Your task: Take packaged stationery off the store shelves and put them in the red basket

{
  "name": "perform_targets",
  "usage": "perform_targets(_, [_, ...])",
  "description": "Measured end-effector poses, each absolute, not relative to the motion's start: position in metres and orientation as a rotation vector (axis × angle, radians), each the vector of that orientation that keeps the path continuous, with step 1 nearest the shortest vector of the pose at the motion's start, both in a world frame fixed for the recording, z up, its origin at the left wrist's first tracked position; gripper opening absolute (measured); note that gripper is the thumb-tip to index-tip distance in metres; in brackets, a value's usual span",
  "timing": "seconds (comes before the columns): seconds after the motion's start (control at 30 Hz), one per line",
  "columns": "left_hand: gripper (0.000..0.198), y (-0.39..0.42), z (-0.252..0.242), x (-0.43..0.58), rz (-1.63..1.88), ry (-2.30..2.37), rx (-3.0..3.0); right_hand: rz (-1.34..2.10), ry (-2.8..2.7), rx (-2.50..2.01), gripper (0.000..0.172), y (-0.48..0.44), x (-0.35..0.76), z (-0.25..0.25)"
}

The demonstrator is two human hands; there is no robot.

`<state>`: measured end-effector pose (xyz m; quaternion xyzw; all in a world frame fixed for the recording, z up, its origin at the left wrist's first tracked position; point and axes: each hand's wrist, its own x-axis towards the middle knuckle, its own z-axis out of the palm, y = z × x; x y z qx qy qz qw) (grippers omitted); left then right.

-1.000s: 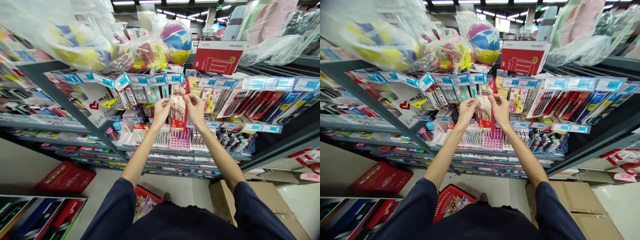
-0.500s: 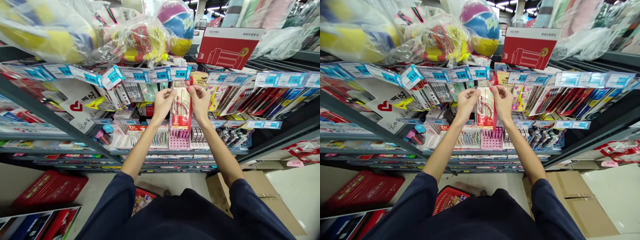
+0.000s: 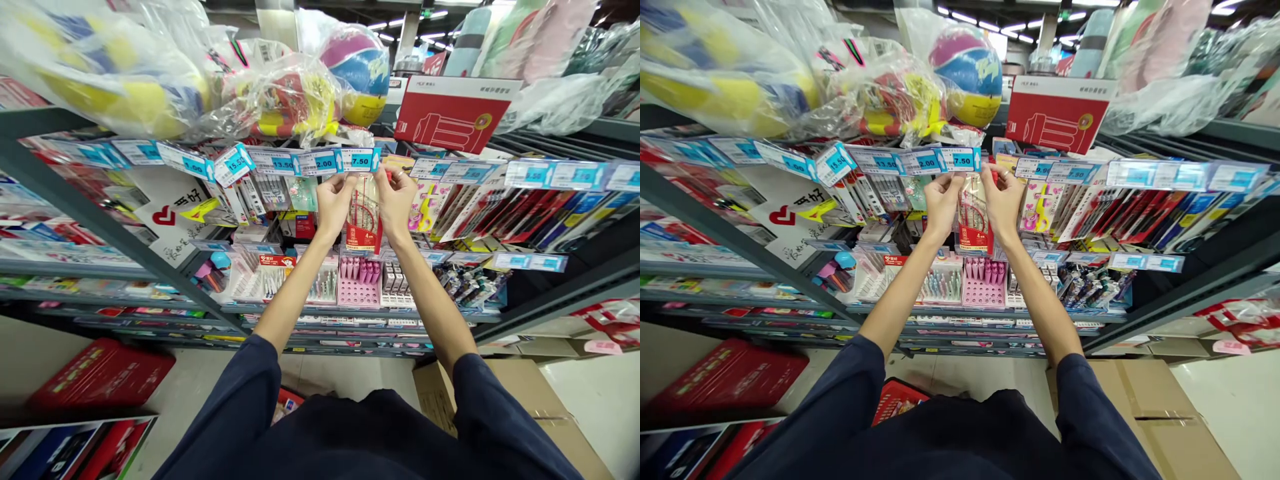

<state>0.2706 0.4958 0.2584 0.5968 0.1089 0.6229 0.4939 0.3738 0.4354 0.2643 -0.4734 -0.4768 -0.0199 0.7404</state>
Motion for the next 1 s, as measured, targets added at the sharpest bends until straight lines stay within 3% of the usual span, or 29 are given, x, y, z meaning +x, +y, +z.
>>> perform_targets(0.27, [0.024,0.506,0.262,0.284,1.558,0.289,1.464,-0.034,-1.056,-1.085,0.045,0.441,0.377,0.263])
perform_targets(0.53, [0.023,0.505,0.252,0.271,1.596,0.506,1.743,-0.339,-1.106,-1.356,0.044,0.436,0.378,0.256])
perform_targets(0.77, [0.027,0.478,0.229,0.237,1.530,0.627,2.011,-0.504,-1.296,-1.479,0.063,0.382,0.350,0.201])
perform_targets(1.0, [0.019,0.487,0.215,0.242,1.483,0.725,2.026,-0.441,-1.344,-1.537,0.057,0.385,0.357,0.184])
